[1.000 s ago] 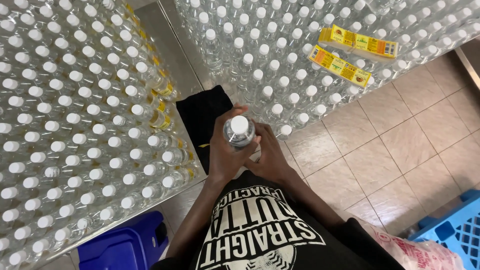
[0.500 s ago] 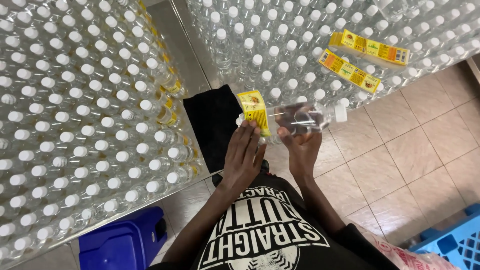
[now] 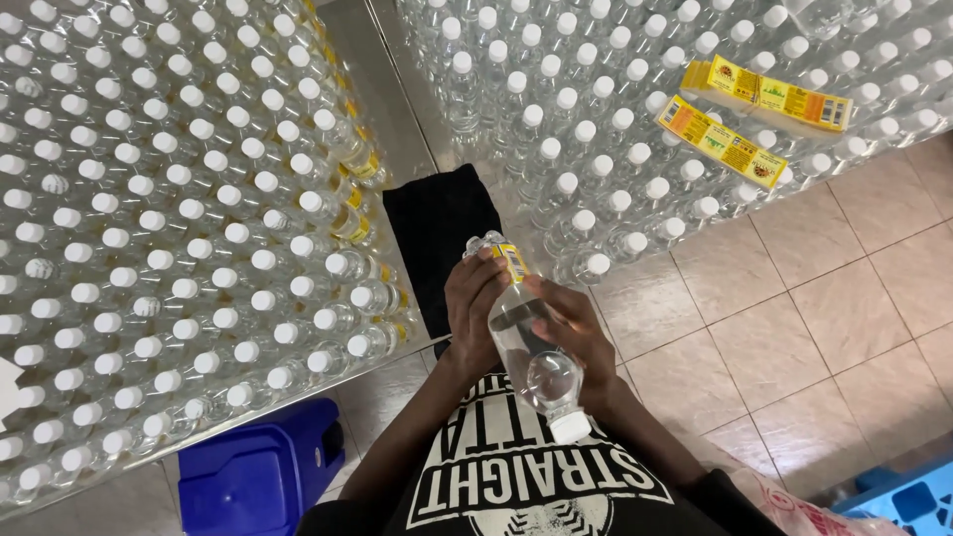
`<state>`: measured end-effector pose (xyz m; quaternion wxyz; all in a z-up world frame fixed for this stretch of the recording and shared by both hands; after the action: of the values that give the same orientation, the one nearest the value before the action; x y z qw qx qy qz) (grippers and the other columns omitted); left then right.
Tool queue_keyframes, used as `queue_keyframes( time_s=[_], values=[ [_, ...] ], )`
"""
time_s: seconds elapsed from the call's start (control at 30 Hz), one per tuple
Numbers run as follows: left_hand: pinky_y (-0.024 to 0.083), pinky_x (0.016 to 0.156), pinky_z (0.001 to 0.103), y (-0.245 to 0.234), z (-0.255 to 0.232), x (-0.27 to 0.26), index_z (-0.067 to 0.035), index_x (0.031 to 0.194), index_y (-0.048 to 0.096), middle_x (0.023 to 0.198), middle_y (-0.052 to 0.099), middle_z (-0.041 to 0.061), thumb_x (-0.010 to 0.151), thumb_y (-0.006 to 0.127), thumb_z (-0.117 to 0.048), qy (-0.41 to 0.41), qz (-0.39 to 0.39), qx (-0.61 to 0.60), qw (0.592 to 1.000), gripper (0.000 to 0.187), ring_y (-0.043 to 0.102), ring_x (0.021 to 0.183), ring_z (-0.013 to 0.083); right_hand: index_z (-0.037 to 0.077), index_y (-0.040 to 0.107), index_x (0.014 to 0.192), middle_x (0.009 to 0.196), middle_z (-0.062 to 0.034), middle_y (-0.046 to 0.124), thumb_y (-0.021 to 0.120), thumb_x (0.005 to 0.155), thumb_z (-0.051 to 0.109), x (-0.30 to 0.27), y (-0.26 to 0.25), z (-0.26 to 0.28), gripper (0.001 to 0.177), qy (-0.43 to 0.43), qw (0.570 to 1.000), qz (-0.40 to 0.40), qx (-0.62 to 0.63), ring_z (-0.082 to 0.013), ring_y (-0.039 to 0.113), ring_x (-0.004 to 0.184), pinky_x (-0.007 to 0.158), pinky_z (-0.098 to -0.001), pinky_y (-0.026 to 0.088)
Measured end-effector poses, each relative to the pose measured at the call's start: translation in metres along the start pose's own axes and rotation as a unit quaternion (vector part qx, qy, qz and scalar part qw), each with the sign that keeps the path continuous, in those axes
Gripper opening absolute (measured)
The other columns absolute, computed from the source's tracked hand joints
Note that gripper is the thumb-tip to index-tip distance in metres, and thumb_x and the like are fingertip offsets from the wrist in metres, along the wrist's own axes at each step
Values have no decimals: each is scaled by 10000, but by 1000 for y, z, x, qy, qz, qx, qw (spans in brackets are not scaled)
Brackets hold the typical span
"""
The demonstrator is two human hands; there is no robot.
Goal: Manually applying adhesive labels to clear plastic water bottles in a production environment.
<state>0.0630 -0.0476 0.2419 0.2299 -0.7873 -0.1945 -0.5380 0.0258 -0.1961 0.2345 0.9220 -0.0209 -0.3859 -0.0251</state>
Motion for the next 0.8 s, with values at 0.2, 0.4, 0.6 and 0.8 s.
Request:
queue_keyframes(
  time_s=[0.2, 0.4, 0.6, 0.8],
  values=[
    [613, 1027, 593, -15, 9, -2, 22, 1214, 752, 1181, 760, 206, 974, 838, -183, -8, 6, -77, 997, 326, 746, 1100, 436, 87, 749, 1352, 1582, -356, 435, 957, 783, 8, 6, 22, 17, 611, -3, 992, 73, -107, -558, 597, 1390, 1119, -647, 523],
    [471, 1192, 629, -13, 31, -10, -69, 1323, 728, 1338, 715, 143, 1019, 797, -311, -37, 111, -54, 992, 395, 662, 1301, 416, -22, 813, 1139, 1455, -366, 519, 864, 840, -75, 25, 26, 48, 308, -57, 991, 62, -101, -596, 658, 1298, 1133, -639, 548],
    [413, 1266, 617, -14, 56, -24, -160, 1437, 690, 1567, 563, 185, 865, 935, -326, -120, 150, 43, 980, 645, 517, 1462, 483, 10, 774, 1257, 1487, -323, 557, 958, 772, 55, 7, 19, 5, 520, 23, 991, 93, -94, -516, 647, 1355, 1213, -572, 483],
    [363, 1240, 694, -35, 87, -103, -150, 1758, 240, 1740, 179, 261, 960, 866, -277, -445, 269, -62, 852, 1022, 226, 1625, 528, -58, 605, 1401, 1331, -295, 698, 1005, 750, 78, 50, 38, -71, 776, 188, 981, 40, 3, -406, 720, 1233, 1015, -525, 616]
  ],
)
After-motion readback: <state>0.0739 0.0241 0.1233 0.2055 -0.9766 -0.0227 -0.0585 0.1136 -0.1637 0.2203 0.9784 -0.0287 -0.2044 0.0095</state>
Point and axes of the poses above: each hand's wrist, its own x-axis towards the middle knuckle, its own y-axis out of the palm, z = x × y, the point moved 8 cm from there along x, towards the middle knuckle
